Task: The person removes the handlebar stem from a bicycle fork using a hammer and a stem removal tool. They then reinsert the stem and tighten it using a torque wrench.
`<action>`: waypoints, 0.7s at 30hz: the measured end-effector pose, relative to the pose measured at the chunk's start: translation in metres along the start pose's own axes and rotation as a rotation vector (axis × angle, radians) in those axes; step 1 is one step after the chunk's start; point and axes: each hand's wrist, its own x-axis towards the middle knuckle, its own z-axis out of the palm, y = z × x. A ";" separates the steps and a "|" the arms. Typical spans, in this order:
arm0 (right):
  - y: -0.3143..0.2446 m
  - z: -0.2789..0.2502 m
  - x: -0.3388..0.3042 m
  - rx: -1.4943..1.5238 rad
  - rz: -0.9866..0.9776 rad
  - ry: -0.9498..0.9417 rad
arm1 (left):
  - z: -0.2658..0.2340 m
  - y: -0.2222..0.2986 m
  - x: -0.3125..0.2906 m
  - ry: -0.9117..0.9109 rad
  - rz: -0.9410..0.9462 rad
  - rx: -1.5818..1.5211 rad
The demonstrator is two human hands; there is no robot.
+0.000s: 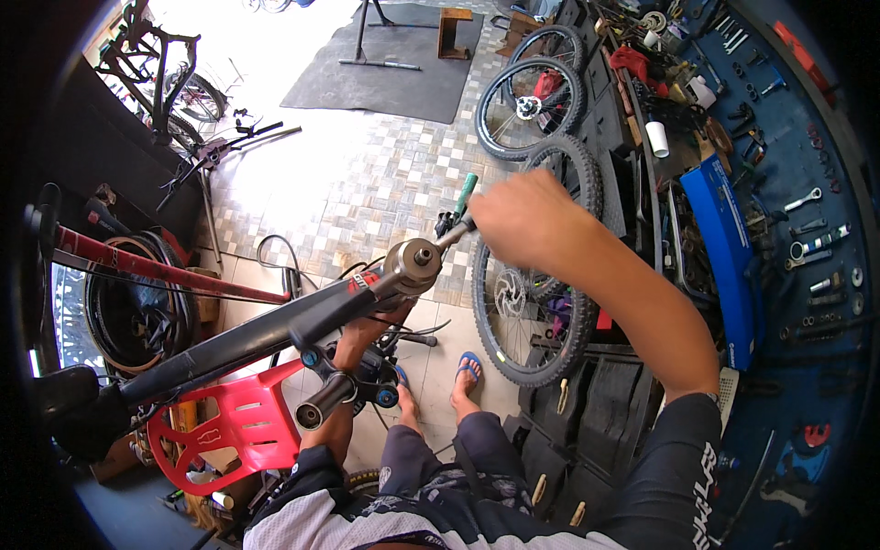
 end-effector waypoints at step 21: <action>-0.014 0.003 0.039 0.048 -0.042 0.511 | -0.012 0.008 0.006 0.021 0.139 0.210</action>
